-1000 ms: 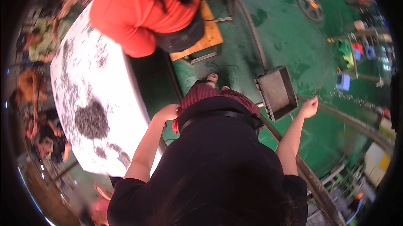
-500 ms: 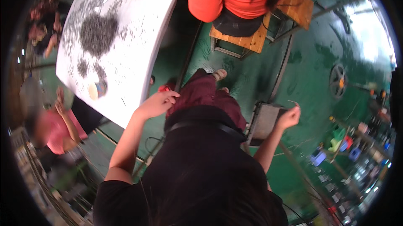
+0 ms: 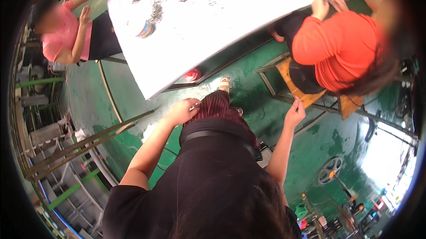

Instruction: The person sits at a white table and repeatedly picks up small metal wire pieces, bending and twisting them by hand. They occasionally drop the finished pieces onto a hanging metal chain. Other people are visible working at the same table.

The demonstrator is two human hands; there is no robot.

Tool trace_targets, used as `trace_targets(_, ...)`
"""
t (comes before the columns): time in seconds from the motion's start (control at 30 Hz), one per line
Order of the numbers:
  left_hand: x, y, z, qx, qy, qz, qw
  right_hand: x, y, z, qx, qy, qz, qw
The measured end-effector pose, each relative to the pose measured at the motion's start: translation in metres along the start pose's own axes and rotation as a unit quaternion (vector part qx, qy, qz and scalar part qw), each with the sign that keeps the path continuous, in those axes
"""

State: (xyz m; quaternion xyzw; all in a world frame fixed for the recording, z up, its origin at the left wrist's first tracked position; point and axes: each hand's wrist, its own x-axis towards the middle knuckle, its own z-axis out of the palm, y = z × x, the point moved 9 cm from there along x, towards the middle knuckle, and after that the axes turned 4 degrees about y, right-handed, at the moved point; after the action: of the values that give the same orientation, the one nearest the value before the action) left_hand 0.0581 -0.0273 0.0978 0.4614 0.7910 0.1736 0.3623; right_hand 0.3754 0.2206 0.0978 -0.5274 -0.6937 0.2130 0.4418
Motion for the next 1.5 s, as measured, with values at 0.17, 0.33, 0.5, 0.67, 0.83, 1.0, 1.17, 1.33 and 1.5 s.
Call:
trace_targets(0.17, 0.043, -0.019, -0.063, -0.049, 0.19, 0.017, 0.98, 0.024, -0.036, 0.058, 0.041, -0.119, 0.016, 0.992)
trace_targets(0.33, 0.122, -0.056, -0.12, -0.016, 0.458, 0.09, 0.884, 0.028, -0.11, 0.11, 0.091, -0.236, -0.022, 0.967)
trace_targets(0.5, 0.193, -0.057, -0.156, -0.003, 0.397, -0.112, 0.911, 0.017, -0.147, 0.14, 0.105, -0.3, -0.075, 0.945)
trace_targets(0.67, 0.225, -0.069, -0.16, -0.004, 0.373, -0.142, 0.917, 0.016, -0.149, 0.156, 0.128, -0.313, -0.058, 0.939)
trace_targets(0.83, 0.218, -0.066, -0.16, -0.032, 0.363, -0.124, 0.923, 0.031, -0.156, 0.165, 0.138, -0.316, -0.118, 0.931)
trace_targets(1.0, 0.193, -0.063, -0.116, -0.35, 0.291, -0.085, 0.886, 0.035, -0.186, 0.175, 0.152, -0.347, -0.162, 0.911)
trace_targets(1.17, 0.151, 0.03, -0.069, -0.636, 0.085, -0.012, 0.767, 0.024, -0.229, 0.194, 0.177, -0.37, -0.231, 0.883)
trace_targets(1.33, 0.139, 0.047, -0.056, -0.656, 0.055, -0.009, 0.752, 0.009, -0.241, 0.206, 0.173, -0.368, -0.247, 0.879)
trace_targets(1.5, 0.138, 0.05, -0.07, -0.628, 0.068, -0.007, 0.775, 0.004, -0.23, 0.217, 0.137, -0.386, -0.188, 0.893)
